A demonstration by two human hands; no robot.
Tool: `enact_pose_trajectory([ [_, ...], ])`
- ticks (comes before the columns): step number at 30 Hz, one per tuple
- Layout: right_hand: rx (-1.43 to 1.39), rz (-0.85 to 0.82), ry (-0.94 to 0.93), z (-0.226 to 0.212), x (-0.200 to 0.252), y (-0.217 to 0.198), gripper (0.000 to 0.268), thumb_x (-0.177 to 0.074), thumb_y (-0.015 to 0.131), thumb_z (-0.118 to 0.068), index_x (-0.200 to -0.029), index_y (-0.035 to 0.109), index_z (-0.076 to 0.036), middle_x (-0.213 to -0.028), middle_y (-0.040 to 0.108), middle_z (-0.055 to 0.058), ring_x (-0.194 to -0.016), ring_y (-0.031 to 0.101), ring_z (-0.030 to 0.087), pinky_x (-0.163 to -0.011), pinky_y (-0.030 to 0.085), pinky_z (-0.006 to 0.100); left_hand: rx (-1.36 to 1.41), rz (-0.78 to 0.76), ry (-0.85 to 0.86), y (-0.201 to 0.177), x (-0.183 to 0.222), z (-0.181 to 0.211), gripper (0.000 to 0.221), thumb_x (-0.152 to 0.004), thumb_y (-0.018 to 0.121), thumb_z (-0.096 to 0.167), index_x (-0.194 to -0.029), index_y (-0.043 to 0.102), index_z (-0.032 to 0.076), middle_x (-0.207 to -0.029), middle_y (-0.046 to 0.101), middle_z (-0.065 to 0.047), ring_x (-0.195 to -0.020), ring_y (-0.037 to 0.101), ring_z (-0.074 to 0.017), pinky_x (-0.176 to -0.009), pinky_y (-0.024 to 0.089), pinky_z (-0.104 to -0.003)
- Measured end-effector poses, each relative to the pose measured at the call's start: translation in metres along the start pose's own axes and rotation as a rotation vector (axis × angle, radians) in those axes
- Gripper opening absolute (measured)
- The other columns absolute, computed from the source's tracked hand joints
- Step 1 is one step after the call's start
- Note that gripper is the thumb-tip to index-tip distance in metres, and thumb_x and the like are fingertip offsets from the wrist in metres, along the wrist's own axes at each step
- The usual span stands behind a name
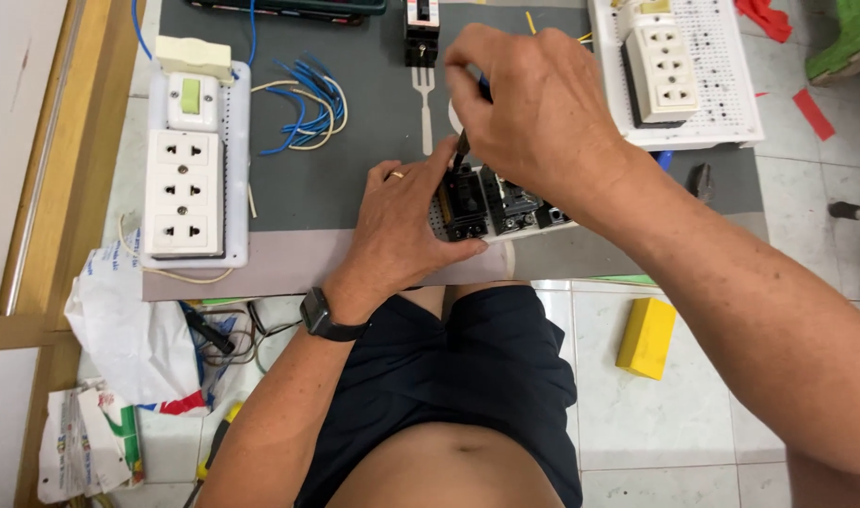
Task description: Using a screwdriver to adjust or secure terminals on multiple circuit breakers mounted on a board.
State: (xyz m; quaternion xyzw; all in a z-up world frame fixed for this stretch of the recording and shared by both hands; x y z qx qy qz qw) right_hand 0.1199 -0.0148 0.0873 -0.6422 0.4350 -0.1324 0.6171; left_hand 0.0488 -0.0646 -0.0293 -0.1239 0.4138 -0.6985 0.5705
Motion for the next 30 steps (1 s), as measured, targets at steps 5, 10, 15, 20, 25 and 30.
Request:
enact_pose_trajectory([
  [5, -0.127, -0.226, 0.097, -0.008, 0.0, 0.001, 0.047, -0.084, 0.043, 0.0, -0.131, 0.051, -0.006, -0.043, 0.042, 0.01, -0.04, 0.04, 0.029, -0.047, 0.036, 0.045, -0.002, -0.015, -0.02, 0.003, 0.001, -0.003, 0.102, -0.07, 0.083, 0.048, -0.148, 0.029, 0.011, -0.092, 0.068, -0.004, -0.089, 0.059, -0.0269, -0.101, 0.032, -0.045],
  [10, -0.014, 0.03, -0.022, 0.006, 0.003, 0.0, 0.02, -0.088, 0.056, -0.005, -0.1, 0.071, -0.007, -0.049, 0.056, 0.005, -0.04, 0.049, 0.028, -0.053, 0.044, 0.044, -0.019, 0.041, -0.024, 0.007, 0.002, -0.011, 0.119, -0.063, 0.091, 0.049, -0.15, 0.021, 0.006, -0.128, 0.058, -0.009, -0.12, 0.056, -0.0231, -0.105, 0.031, -0.046],
  [15, -0.059, -0.064, -0.014, -0.006, 0.001, -0.002, 0.035, -0.083, 0.055, -0.004, -0.116, 0.064, -0.007, -0.061, 0.062, 0.009, -0.044, 0.051, 0.033, -0.056, 0.043, 0.046, -0.031, 0.061, -0.008, 0.004, 0.004, -0.008, 0.118, -0.063, 0.09, 0.049, -0.149, 0.022, 0.004, -0.127, 0.061, -0.011, -0.12, 0.056, -0.0263, -0.104, 0.033, -0.045],
  [20, 0.033, 0.082, -0.109, -0.007, 0.005, -0.009, 0.014, -0.092, 0.057, -0.005, -0.09, 0.071, -0.006, -0.073, 0.069, 0.004, -0.054, 0.056, 0.033, -0.054, 0.041, 0.046, -0.037, 0.083, -0.005, 0.005, 0.003, -0.009, 0.117, -0.062, 0.091, 0.047, -0.148, 0.024, 0.006, -0.124, 0.063, -0.008, -0.118, 0.058, -0.0257, -0.103, 0.033, -0.044],
  [25, 0.042, -0.047, -0.038, -0.009, 0.002, -0.005, 0.037, -0.082, 0.054, -0.006, -0.118, 0.064, -0.009, -0.055, 0.057, 0.012, -0.044, 0.046, 0.04, -0.058, 0.042, 0.052, -0.009, 0.092, 0.034, 0.002, 0.006, -0.005, 0.112, -0.068, 0.087, 0.047, -0.15, 0.021, 0.008, -0.124, 0.066, -0.012, -0.122, 0.057, -0.0265, -0.105, 0.033, -0.045],
  [30, 0.051, -0.058, -0.022, -0.014, -0.002, -0.003, 0.03, -0.088, 0.055, -0.004, -0.116, 0.064, -0.01, -0.061, 0.063, 0.009, -0.049, 0.054, 0.035, -0.055, 0.043, 0.049, -0.02, 0.078, 0.021, 0.005, 0.005, -0.009, 0.112, -0.069, 0.086, 0.048, -0.15, 0.02, 0.008, -0.127, 0.064, -0.012, -0.119, 0.057, -0.0284, -0.106, 0.032, -0.046],
])
Point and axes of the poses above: each hand's wrist, its own x-axis away from the middle knuckle, its own y-axis out of the palm, z = x × y, the point moved 8 cm from there along -x, towards the middle knuckle
